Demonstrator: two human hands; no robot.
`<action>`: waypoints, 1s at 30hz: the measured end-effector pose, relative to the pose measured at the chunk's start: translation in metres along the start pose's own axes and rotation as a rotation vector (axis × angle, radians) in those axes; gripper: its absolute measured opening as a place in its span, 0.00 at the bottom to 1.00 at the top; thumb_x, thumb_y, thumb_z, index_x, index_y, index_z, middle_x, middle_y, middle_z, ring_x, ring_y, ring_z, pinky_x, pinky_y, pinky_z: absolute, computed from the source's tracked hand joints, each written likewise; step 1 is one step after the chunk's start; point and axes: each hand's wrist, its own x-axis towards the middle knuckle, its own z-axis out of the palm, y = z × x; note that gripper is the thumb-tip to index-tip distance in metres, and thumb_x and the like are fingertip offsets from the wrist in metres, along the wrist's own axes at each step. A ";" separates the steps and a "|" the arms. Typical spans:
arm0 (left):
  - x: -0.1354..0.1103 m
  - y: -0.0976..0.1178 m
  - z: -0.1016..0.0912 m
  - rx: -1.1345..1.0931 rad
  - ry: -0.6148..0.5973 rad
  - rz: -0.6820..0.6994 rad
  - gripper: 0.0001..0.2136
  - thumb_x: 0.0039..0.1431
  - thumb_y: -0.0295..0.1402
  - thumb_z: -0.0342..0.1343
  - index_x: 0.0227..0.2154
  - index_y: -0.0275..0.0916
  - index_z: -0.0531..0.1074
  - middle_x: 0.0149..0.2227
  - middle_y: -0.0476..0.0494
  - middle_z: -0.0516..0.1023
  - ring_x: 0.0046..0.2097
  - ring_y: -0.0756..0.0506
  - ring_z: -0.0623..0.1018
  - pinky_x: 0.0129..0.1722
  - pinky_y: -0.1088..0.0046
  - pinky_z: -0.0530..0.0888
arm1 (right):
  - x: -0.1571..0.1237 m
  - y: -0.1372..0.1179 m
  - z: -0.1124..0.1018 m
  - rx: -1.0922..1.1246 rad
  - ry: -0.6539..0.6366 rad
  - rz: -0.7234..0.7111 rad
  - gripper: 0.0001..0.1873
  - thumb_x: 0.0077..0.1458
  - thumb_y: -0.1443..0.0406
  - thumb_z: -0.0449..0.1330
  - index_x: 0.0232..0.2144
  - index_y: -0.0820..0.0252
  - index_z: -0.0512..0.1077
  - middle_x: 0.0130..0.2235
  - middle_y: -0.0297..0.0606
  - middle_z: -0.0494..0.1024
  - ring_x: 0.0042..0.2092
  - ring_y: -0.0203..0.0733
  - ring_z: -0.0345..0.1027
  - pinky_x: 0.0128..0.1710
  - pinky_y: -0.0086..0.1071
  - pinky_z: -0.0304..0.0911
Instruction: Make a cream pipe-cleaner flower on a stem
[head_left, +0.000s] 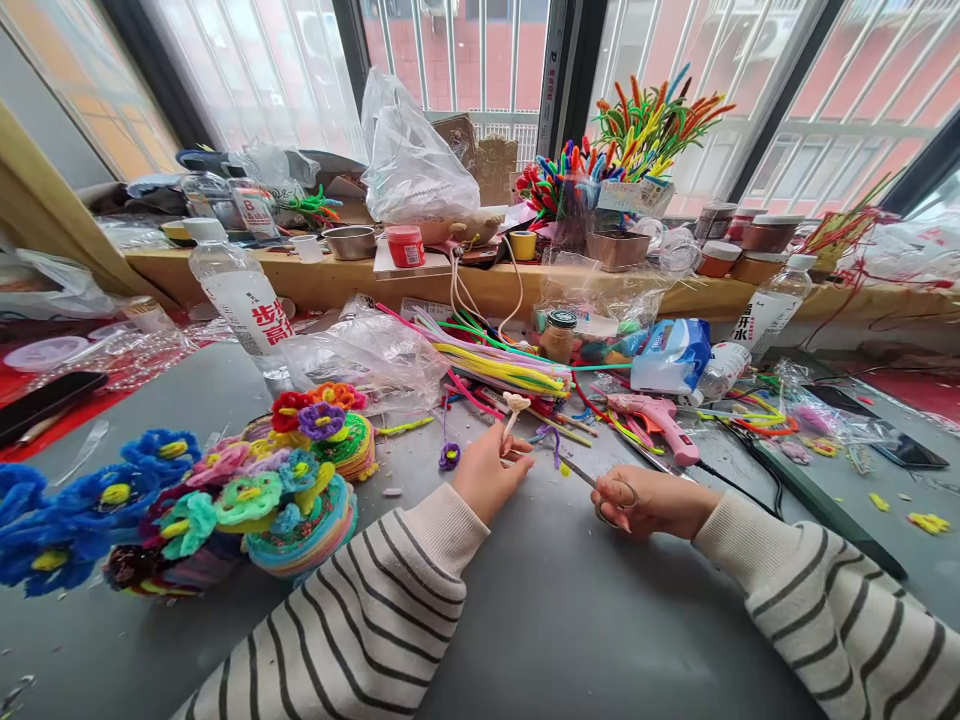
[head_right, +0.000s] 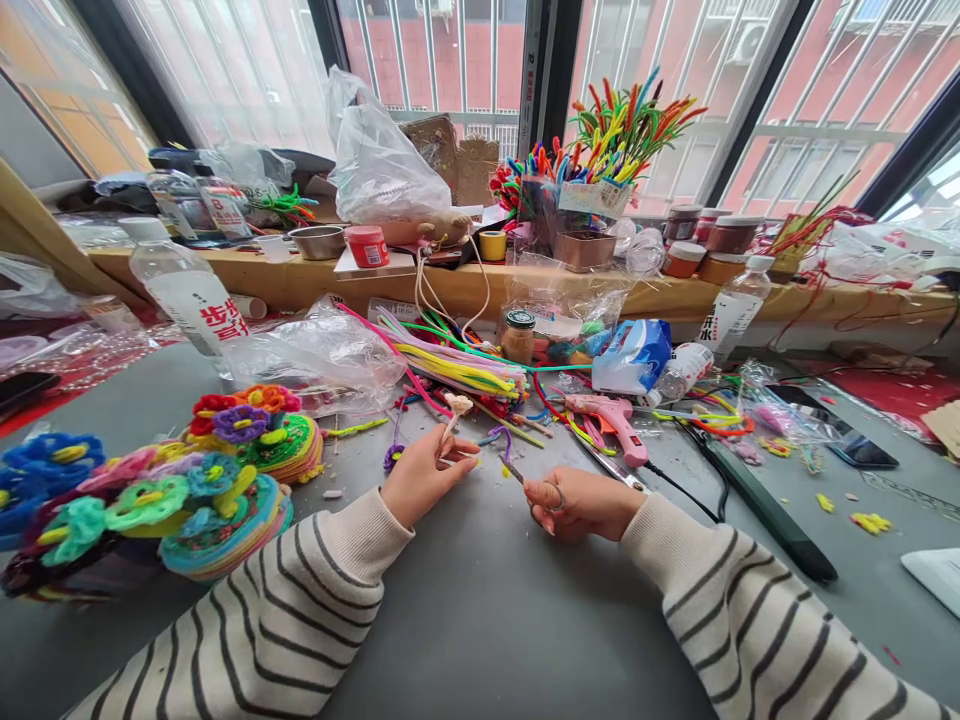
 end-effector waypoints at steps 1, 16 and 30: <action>0.000 0.000 0.000 -0.020 0.018 0.019 0.13 0.41 0.30 0.51 0.17 0.40 0.48 0.31 0.44 0.73 0.32 0.47 0.73 0.30 0.70 0.67 | 0.002 0.002 0.001 0.040 -0.005 -0.043 0.26 0.39 0.46 0.50 0.12 0.64 0.57 0.12 0.22 0.47 0.13 0.22 0.35 0.11 0.23 0.30; -0.004 0.013 0.005 -0.718 -0.219 -0.206 0.20 0.35 0.27 0.59 0.18 0.38 0.48 0.25 0.49 0.73 0.31 0.47 0.75 0.32 0.71 0.68 | 0.016 0.005 0.015 0.222 -0.103 -0.267 0.25 0.39 0.47 0.52 0.12 0.64 0.57 0.12 0.22 0.48 0.13 0.23 0.34 0.11 0.22 0.29; -0.003 0.015 0.005 -0.703 -0.189 -0.226 0.20 0.35 0.28 0.59 0.17 0.38 0.48 0.21 0.50 0.73 0.28 0.47 0.75 0.28 0.73 0.70 | 0.014 0.014 0.015 0.190 -0.147 -0.358 0.28 0.37 0.43 0.49 0.11 0.64 0.57 0.14 0.25 0.52 0.14 0.24 0.37 0.11 0.22 0.32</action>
